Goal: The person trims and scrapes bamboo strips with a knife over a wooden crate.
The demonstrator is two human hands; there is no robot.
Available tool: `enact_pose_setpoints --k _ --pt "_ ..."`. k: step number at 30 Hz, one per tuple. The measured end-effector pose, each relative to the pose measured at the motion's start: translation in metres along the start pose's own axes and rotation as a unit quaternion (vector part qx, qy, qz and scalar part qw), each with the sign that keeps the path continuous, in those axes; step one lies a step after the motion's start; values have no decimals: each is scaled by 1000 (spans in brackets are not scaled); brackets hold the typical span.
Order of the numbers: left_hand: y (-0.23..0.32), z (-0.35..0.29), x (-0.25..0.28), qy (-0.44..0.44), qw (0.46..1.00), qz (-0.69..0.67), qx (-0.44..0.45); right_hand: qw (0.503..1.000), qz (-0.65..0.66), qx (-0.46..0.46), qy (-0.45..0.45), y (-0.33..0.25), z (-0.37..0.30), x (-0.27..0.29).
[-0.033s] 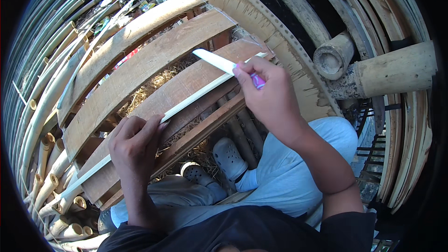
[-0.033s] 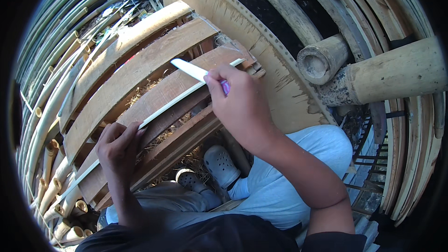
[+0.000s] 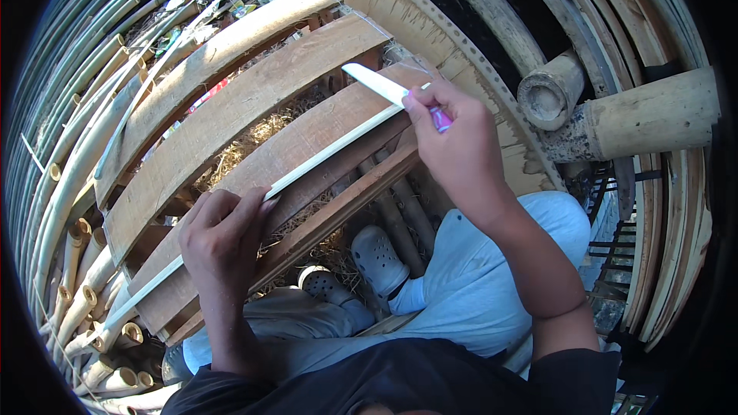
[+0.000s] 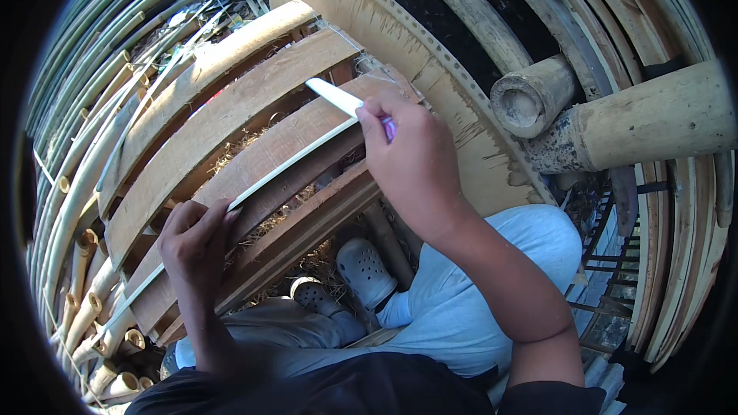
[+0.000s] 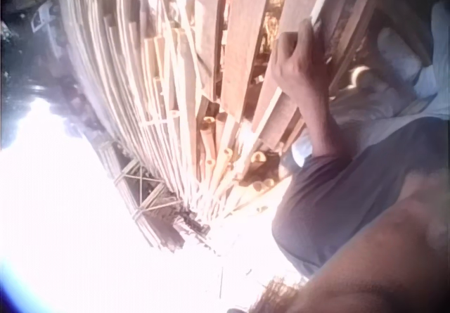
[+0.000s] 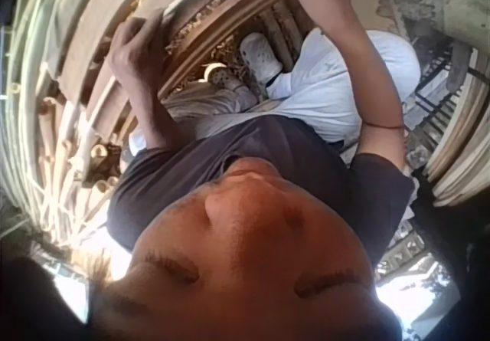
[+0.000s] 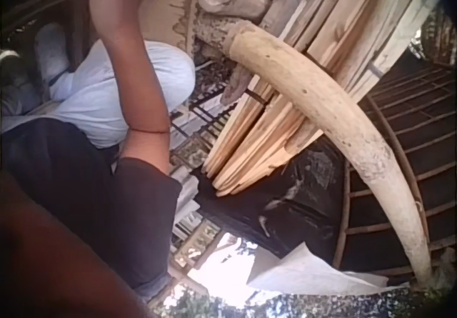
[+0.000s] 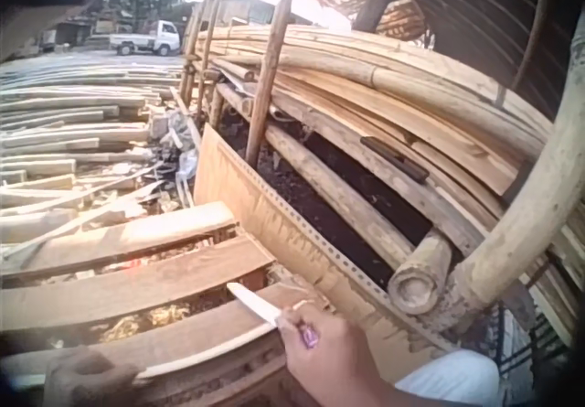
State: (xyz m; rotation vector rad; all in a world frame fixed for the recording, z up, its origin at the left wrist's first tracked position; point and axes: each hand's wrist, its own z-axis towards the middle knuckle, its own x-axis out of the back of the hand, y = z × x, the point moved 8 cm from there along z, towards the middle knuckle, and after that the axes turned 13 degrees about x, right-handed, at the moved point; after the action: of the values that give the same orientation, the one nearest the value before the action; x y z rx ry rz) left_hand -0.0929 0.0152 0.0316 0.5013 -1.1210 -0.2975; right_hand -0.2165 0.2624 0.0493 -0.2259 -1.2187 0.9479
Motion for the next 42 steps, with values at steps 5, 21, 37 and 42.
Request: enact_pose_setpoints --k 5,21,37,42 --pt "2 1 -1 8 1000 22 -7 997 -25 58 52 -7 -12 -7" --pt "3 3 2 21 1000 10 -9 993 17 68 93 0 -8 -13" --pt "-1 5 0 7 999 8 38 991 -18 65 113 11 -2 -2" --pt "0 5 3 19 1000 15 12 997 -42 -6 70 25 10 8"
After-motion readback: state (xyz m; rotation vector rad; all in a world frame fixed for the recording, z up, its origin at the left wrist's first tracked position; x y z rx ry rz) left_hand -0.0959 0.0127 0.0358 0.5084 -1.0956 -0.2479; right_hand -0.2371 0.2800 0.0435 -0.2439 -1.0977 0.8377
